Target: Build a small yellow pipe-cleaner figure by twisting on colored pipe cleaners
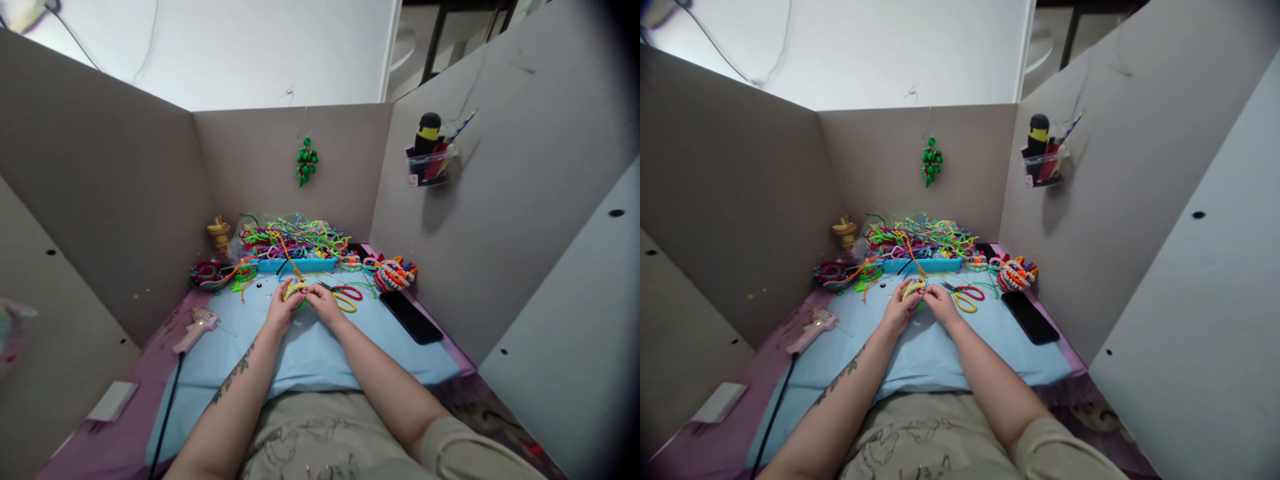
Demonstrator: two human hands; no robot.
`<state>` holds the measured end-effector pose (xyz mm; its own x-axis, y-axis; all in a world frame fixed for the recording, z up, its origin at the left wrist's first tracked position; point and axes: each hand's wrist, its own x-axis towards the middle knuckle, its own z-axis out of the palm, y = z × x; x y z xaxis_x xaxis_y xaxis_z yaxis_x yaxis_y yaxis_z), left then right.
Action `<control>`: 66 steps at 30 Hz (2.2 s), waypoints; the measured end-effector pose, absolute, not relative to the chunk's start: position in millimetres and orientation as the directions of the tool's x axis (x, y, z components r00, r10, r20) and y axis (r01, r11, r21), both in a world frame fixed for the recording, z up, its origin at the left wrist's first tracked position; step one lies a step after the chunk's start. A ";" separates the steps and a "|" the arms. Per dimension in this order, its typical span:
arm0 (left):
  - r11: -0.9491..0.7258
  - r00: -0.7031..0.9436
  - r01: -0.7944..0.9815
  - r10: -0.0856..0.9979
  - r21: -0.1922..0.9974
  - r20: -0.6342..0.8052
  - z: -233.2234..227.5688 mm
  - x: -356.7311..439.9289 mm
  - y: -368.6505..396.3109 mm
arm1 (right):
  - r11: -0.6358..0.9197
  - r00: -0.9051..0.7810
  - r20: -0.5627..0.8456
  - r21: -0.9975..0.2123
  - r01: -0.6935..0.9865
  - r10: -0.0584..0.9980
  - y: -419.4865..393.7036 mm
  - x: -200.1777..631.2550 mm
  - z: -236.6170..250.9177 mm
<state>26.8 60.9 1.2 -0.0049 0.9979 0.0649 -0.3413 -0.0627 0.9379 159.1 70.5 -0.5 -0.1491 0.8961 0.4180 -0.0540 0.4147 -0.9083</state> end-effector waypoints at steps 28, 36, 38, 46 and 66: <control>0.031 0.041 -0.476 0.999 0.879 -0.013 4.2 26.8 60.4 | 0.406 -0.016 0.420 -0.886 -0.226 0.907 80.8 156.7 -13.0; 0.104 0.074 -0.505 0.994 0.857 -0.077 4.9 25.5 60.4 | 0.366 -0.022 0.377 -0.911 -0.191 0.926 78.8 155.7 -12.6; 0.117 0.106 -0.510 0.992 0.852 -0.073 4.7 25.2 60.4 | 0.366 -0.015 0.375 -0.912 -0.183 0.927 79.6 156.2 -13.0; 0.104 0.114 -0.516 0.992 0.850 -0.052 4.4 24.4 61.3 | 0.426 -0.058 0.424 -0.905 0.014 0.904 79.8 160.9 -13.4; 0.168 0.190 -0.472 0.978 0.866 -0.086 3.2 21.5 62.7 | 0.665 -0.153 0.656 -0.673 0.323 0.739 71.9 164.4 -5.3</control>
